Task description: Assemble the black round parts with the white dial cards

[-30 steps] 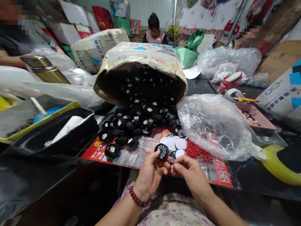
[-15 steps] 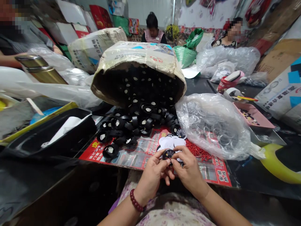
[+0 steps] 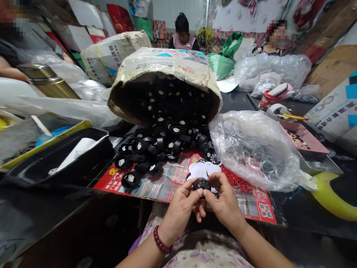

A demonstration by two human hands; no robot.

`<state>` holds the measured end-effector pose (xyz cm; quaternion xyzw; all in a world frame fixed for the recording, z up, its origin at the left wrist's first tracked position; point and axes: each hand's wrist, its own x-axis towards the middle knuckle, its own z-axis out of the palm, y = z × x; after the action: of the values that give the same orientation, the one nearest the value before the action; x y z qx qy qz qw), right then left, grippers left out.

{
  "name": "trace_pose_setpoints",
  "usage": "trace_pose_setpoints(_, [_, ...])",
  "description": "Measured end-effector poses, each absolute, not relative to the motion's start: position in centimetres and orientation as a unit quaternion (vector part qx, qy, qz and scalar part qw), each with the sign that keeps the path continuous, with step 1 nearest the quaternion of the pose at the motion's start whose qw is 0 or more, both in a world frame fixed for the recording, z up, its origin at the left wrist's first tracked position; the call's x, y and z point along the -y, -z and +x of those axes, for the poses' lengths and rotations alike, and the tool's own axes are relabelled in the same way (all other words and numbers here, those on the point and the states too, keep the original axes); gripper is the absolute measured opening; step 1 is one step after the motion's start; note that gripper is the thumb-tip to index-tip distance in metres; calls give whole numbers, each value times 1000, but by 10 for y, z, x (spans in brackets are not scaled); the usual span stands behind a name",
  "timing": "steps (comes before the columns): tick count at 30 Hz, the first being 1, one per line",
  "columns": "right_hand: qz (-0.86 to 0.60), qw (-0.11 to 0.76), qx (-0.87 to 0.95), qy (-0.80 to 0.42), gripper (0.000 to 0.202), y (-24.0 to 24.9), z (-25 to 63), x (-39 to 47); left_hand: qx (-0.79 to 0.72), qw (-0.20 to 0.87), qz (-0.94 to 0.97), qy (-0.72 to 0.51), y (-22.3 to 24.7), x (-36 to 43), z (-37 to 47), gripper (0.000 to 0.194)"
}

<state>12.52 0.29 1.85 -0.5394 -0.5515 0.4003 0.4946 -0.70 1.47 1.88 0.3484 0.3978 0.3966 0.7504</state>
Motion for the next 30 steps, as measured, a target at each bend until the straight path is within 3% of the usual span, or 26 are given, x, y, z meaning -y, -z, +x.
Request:
trace_pose_setpoints(5, [-490, 531, 421, -548, 34, -22, 117, -3, -409, 734, 359, -405, -20, -14, -6, 27])
trace_pose_setpoints(11, [-479, 579, 350, -559, 30, -23, 105, 1, -425, 721, 335, -432, -17, -8, -2, 30])
trace_pose_setpoints(14, [-497, 555, 379, -549, 23, -17, 109, -2, -440, 718, 321, -434, -15, -11, 1, 33])
trace_pose_setpoints(16, [-528, 513, 449, -507, 18, -14, 115, -5, -445, 726, 311, -422, -15, -13, 1, 34])
trace_pose_setpoints(19, [-559, 465, 591, -349, 17, -17, 126, -5, -442, 748, 300, -394, -15, -16, -2, 41])
trace_pose_setpoints(24, [-523, 364, 754, -161, 15, -22, 130, 1, -425, 753, 350, -361, -9, -14, -4, 59])
trace_pose_setpoints(30, [-532, 396, 743, -94, 22, -18, 128, 3, -406, 802, 255, -357, -7, -8, 6, 40])
